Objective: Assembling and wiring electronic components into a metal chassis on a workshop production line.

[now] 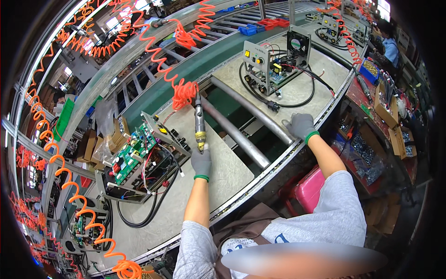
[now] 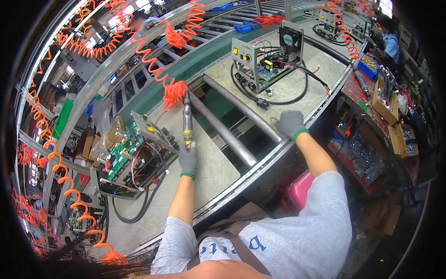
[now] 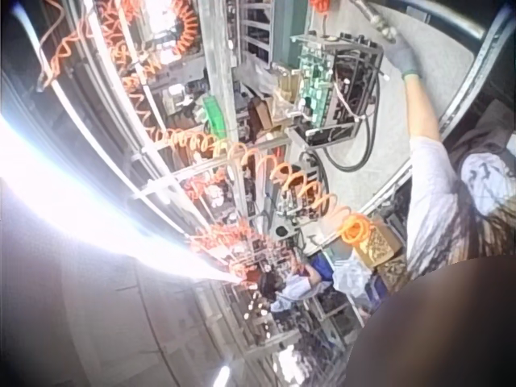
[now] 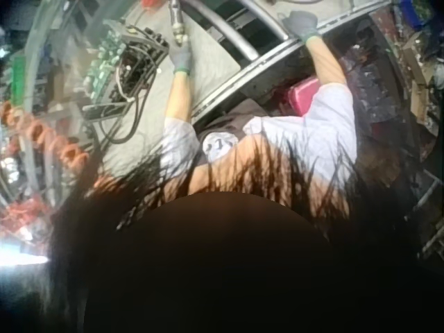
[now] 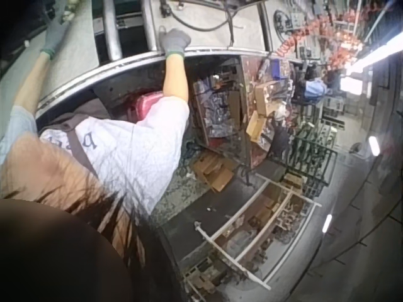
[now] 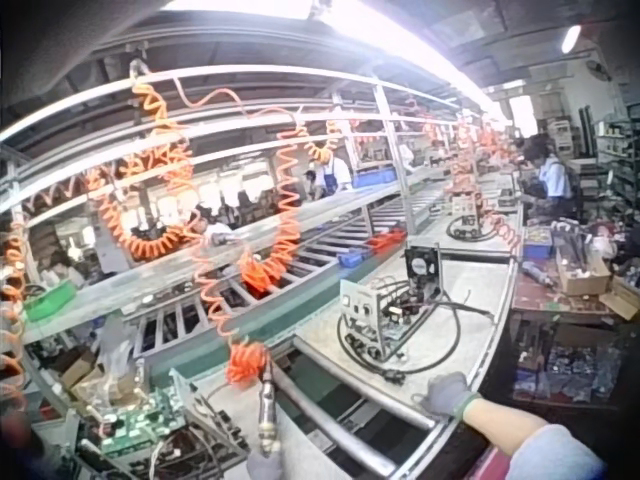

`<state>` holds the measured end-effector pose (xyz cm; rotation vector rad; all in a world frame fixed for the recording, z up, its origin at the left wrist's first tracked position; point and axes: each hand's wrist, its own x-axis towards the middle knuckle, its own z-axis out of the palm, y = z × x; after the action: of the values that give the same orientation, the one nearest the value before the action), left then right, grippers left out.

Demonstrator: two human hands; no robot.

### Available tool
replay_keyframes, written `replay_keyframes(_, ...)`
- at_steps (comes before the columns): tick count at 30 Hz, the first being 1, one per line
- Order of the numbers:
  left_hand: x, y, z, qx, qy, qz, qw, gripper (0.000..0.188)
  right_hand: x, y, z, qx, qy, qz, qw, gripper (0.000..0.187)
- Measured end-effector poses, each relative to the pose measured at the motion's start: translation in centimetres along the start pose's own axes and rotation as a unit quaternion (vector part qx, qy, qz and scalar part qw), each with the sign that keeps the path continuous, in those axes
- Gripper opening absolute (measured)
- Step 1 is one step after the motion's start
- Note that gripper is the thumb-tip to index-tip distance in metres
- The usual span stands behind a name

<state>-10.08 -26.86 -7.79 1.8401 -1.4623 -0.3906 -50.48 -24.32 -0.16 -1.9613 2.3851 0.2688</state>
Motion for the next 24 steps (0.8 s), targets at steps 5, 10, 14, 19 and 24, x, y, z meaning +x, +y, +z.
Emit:
replay_keyframes(5,-1.8,0.4,0.1,-0.101,0.048,0.058,0.992,0.043,-3.3,-4.4,0.4,0.033,0.029,-0.031,0.999,0.065)
replay_keyframes(10,-5.0,2.8,-0.3,-0.190,0.098,0.074,0.974,0.043,-6.6,-8.2,0.8,0.065,0.050,-0.095,0.992,0.061)
replay_keyframes(14,-8.3,5.5,-1.7,-0.278,0.075,0.068,0.955,0.044,-8.9,-11.0,1.9,0.115,0.090,-0.128,0.981,0.055)
replay_keyframes(19,-11.2,8.4,-4.2,-0.358,0.048,0.136,0.922,0.035,-11.8,-11.7,2.9,0.157,0.164,-0.175,0.958,0.049)
replay_keyframes(24,-14.5,10.1,-5.0,-0.309,-0.028,0.208,0.927,0.030,-16.0,-10.7,1.5,0.703,-0.120,-0.217,0.666,0.060)
